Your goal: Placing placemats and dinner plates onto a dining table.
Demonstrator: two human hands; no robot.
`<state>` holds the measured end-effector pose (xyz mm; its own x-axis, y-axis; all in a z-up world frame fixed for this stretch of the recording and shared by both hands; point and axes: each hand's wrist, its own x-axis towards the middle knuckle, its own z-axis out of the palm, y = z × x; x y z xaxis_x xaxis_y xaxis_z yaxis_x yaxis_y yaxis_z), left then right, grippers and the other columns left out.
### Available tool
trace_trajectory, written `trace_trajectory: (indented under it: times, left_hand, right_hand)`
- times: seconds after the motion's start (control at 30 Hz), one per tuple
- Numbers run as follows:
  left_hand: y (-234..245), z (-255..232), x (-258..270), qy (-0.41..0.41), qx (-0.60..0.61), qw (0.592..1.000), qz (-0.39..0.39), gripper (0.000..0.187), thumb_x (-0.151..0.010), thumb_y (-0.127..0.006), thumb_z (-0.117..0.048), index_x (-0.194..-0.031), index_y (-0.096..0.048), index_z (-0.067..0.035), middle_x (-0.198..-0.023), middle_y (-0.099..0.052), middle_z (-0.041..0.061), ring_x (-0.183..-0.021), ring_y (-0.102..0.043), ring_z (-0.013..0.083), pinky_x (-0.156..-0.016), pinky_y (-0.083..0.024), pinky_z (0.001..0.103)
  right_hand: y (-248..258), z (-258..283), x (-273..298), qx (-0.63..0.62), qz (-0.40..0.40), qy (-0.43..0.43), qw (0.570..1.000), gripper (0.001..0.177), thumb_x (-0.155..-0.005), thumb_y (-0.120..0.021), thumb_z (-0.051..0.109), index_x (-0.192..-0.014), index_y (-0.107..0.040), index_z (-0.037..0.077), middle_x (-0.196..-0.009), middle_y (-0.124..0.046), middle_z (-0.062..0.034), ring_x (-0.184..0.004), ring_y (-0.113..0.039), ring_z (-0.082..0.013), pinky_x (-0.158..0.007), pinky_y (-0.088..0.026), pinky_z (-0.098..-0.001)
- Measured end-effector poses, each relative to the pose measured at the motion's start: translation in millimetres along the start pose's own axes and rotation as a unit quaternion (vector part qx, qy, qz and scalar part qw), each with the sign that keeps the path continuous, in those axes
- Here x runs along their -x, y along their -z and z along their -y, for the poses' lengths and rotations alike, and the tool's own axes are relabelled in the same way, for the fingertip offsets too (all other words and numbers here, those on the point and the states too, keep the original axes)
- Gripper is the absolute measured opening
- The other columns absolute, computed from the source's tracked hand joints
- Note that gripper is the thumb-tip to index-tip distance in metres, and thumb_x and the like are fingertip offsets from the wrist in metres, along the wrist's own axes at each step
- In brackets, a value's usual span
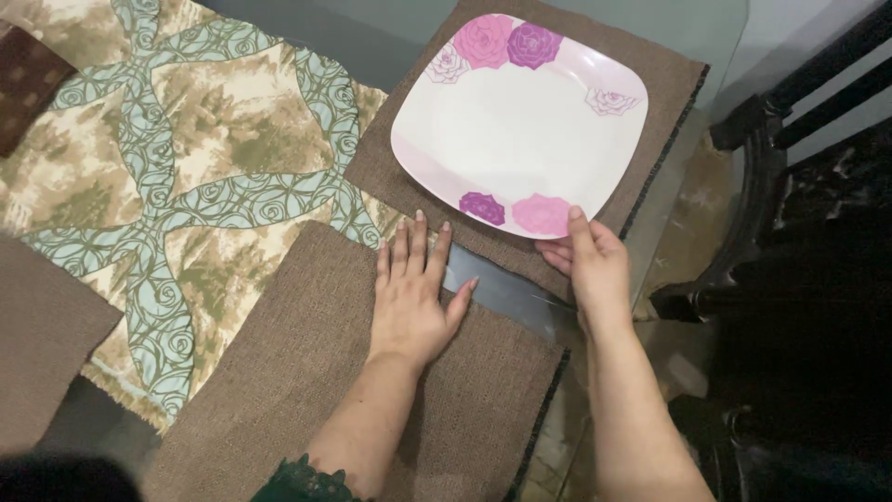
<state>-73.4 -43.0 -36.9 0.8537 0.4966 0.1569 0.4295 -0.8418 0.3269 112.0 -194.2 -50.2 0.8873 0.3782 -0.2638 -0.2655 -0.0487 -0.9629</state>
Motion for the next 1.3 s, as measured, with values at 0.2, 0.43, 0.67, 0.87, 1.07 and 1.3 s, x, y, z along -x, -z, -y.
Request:
trace_trajectory:
  times: [0.2,0.43,0.67,0.87,1.07,1.3]
  left_hand:
    - [-0.7,0.4,-1.7,0.008,0.003,1.0,0.018,0.078,-0.096,-0.05,-0.058,-0.159,-0.032,-0.016,-0.168,-0.017,0.017,-0.156,-0.01,0.0344,-0.125,-0.006,0.05]
    - [2.3,8.0,-9.5,-0.002,0.011,0.996,0.083,0.081,-0.099,-0.04,-0.063,-0.162,-0.015,-0.02,-0.169,-0.001,0.014,-0.155,0.003,0.0286,-0.122,0.005,0.051]
    - [82.3,-2.6,41.8,0.012,0.111,0.994,-0.001,0.08,-0.099,-0.049,-0.054,-0.164,-0.016,-0.02,-0.173,-0.006,0.007,-0.16,-0.001,0.0264,-0.127,0.005,0.052]
    - [87.2,42.9,210.5,0.022,0.101,0.993,-0.054,0.085,-0.092,-0.057,-0.052,-0.161,-0.022,-0.017,-0.17,-0.011,0.015,-0.156,-0.008,0.0352,-0.12,0.002,0.061]
    - [-58.5,197.0,389.9,0.028,-0.178,0.951,-0.25,0.081,-0.088,-0.036,-0.071,-0.154,-0.04,-0.024,-0.163,-0.034,0.014,-0.147,-0.03,0.0385,-0.112,-0.018,0.077]
    - [74.1,163.8,418.7,0.027,-0.058,0.977,-0.204,0.092,-0.081,-0.04,-0.082,-0.155,-0.032,-0.026,-0.16,-0.032,0.011,-0.145,-0.03,0.032,-0.113,-0.015,0.072]
  right_hand:
    - [1.9,5.9,0.0,-0.013,-0.01,-0.001,1.0,0.046,-0.104,-0.055,0.036,-0.119,-0.06,-0.008,-0.108,-0.074,-0.0197,-0.093,-0.077,-0.0264,-0.084,-0.065,-0.0342]
    - [0.7,20.3,6.3,-0.032,-0.027,-0.019,0.999,0.06,-0.105,-0.042,0.046,-0.135,-0.048,-0.006,-0.104,-0.071,-0.0233,-0.096,-0.076,-0.0312,-0.084,-0.064,-0.0378]
    - [27.4,17.5,7.1,-0.108,0.054,-0.068,0.99,0.069,-0.104,-0.045,0.05,-0.146,-0.042,-0.004,-0.128,-0.062,-0.0227,-0.12,-0.064,-0.0301,-0.101,-0.056,-0.038]
    - [13.5,31.5,115.7,0.007,0.01,0.007,1.0,0.077,-0.1,-0.047,0.056,-0.156,-0.036,0.004,-0.153,-0.05,-0.0197,-0.14,-0.051,-0.0277,-0.117,-0.04,-0.0396]
    - [-22.6,-33.2,286.2,0.454,0.013,0.201,0.868,0.086,-0.092,-0.051,0.062,-0.16,-0.026,0.016,-0.17,-0.017,-0.0155,-0.155,-0.017,-0.0359,-0.122,-0.013,-0.0586]
    - [-49.8,-55.5,418.6,0.69,0.242,0.168,0.661,0.104,-0.087,-0.061,0.076,-0.161,-0.019,0.017,-0.168,-0.006,-0.0194,-0.154,-0.005,-0.0408,-0.12,-0.005,-0.0619]
